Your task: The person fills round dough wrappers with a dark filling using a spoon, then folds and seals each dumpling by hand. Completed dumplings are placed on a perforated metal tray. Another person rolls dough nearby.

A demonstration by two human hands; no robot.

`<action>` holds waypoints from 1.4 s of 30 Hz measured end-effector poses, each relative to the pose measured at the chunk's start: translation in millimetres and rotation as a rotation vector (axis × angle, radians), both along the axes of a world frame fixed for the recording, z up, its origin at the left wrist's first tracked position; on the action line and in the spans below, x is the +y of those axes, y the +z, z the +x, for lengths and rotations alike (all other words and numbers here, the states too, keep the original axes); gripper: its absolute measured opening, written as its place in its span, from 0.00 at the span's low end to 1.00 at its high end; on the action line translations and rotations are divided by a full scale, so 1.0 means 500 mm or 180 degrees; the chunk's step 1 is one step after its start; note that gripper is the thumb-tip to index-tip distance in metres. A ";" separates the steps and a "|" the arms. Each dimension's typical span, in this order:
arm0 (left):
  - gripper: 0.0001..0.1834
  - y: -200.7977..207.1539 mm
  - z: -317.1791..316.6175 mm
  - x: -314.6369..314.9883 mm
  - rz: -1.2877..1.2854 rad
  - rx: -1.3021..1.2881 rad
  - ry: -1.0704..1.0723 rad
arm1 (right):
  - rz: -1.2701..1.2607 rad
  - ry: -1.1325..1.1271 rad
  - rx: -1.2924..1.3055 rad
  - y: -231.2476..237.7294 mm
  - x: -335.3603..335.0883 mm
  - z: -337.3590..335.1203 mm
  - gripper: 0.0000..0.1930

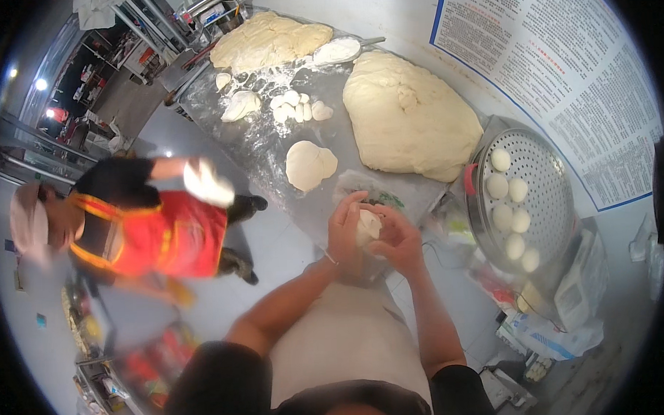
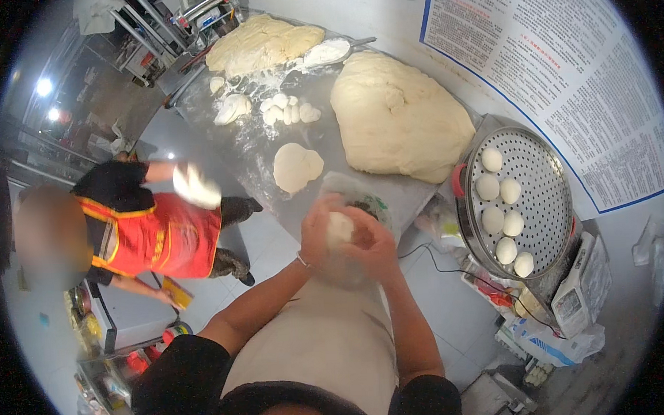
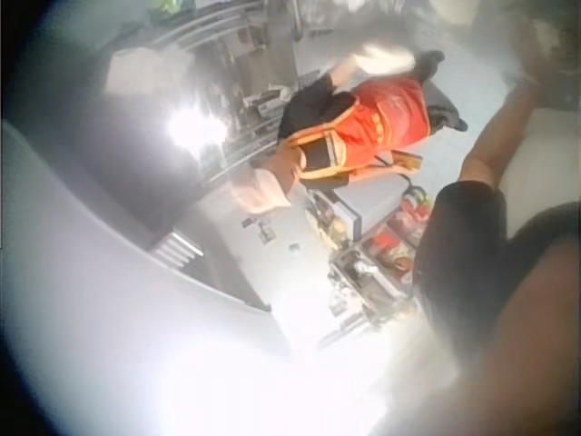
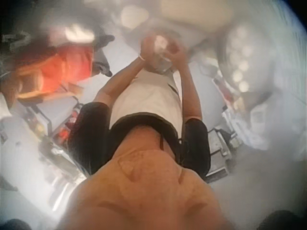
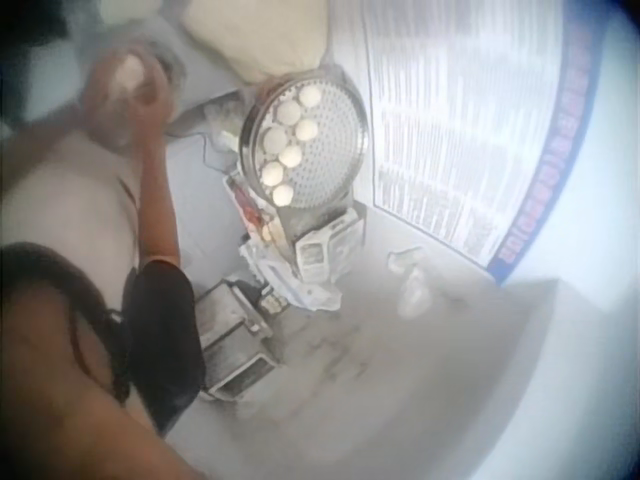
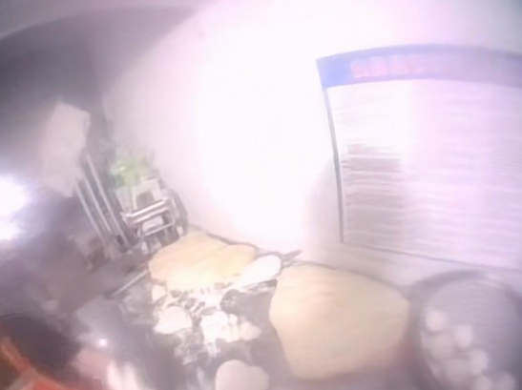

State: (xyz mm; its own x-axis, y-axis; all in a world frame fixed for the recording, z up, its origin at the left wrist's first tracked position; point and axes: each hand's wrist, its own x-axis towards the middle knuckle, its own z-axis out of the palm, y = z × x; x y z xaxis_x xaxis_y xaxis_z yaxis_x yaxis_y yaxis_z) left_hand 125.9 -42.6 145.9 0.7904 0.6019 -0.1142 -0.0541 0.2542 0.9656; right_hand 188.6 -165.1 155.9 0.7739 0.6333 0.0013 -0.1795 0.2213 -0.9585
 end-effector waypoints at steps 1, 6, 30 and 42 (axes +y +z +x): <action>0.18 -0.002 0.001 0.007 0.0001 0.0051 0.0082 | -0.0192 0.0109 -0.0251 -0.005 -0.004 0.004 0.22; 0.17 -0.003 0.011 0.039 -0.0239 -0.0379 -0.0725 | -0.0848 -0.0130 -0.1700 0.013 0.004 0.022 0.23; 0.20 -0.013 0.099 0.048 -0.1497 0.0504 -0.1157 | -0.1815 -0.0468 -0.1873 -0.005 0.014 0.027 0.30; 0.31 0.075 0.190 -0.129 -0.1515 0.0882 -0.1240 | -0.1240 -0.0420 -0.0631 -0.014 -0.166 0.199 0.31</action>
State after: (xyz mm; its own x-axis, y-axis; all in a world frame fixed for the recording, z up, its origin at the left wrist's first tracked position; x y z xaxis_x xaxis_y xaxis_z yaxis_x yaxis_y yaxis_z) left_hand 221.1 -106.8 183.4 0.8428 0.1127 -0.5262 0.3612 0.6063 0.7084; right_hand 288.0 -248.2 149.1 0.8568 0.5120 -0.0613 0.0213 -0.1540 -0.9878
